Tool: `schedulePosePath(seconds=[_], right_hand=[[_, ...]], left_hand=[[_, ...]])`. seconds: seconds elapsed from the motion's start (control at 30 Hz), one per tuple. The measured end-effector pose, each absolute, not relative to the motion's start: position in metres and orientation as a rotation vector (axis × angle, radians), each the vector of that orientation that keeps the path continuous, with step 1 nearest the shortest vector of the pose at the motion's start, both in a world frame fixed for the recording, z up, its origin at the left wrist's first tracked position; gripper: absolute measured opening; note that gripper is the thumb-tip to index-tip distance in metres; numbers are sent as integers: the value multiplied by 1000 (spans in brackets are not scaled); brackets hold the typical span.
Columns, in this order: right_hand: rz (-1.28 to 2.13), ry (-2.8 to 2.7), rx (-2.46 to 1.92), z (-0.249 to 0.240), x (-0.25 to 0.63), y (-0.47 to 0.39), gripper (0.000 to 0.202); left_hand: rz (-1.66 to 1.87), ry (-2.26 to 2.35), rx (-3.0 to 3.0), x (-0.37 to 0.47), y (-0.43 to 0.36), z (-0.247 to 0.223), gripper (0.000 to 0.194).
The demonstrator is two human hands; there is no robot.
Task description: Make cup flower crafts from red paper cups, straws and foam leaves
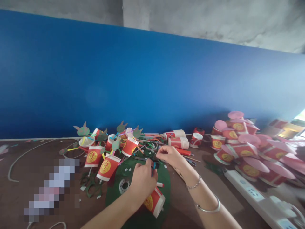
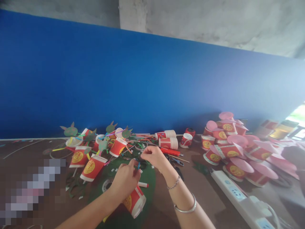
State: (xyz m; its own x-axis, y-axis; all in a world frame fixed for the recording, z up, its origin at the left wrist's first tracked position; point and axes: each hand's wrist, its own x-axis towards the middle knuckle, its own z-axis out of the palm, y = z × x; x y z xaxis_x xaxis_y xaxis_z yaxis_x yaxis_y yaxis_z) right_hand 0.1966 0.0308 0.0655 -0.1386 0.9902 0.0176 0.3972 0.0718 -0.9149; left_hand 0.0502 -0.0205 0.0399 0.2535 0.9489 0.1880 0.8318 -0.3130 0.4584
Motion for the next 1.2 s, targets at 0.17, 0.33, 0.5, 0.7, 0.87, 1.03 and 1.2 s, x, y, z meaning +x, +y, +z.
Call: schedulePosePath(seconds=[0.17, 0.33, 0.5, 0.7, 0.87, 1.03, 1.2], right_hand=[[1227, -1539, -1374, 70, 200, 31, 15], [1363, -1476, -1373, 66, 199, 32, 19], [1400, -1493, -1387, 64, 195, 32, 14], [1364, -1498, -1484, 71, 189, 26, 7], [1331, -1501, -1494, 65, 188, 28, 6], [1301, -1535, -1479, 66, 187, 27, 5], [1282, -1626, -1520, 79, 188, 21, 6]], left_hand=[[741, 1683, 2130, 48, -17, 39, 11], [765, 1700, 2099, 48, -16, 39, 8], [707, 1727, 2099, 48, -16, 42, 9], [690, 1712, 2131, 45, -15, 43, 11], [644, 1694, 2135, 44, -13, 43, 12], [640, 1673, 2130, 43, -15, 47, 11], [575, 1676, 2077, 41, -15, 50, 14]])
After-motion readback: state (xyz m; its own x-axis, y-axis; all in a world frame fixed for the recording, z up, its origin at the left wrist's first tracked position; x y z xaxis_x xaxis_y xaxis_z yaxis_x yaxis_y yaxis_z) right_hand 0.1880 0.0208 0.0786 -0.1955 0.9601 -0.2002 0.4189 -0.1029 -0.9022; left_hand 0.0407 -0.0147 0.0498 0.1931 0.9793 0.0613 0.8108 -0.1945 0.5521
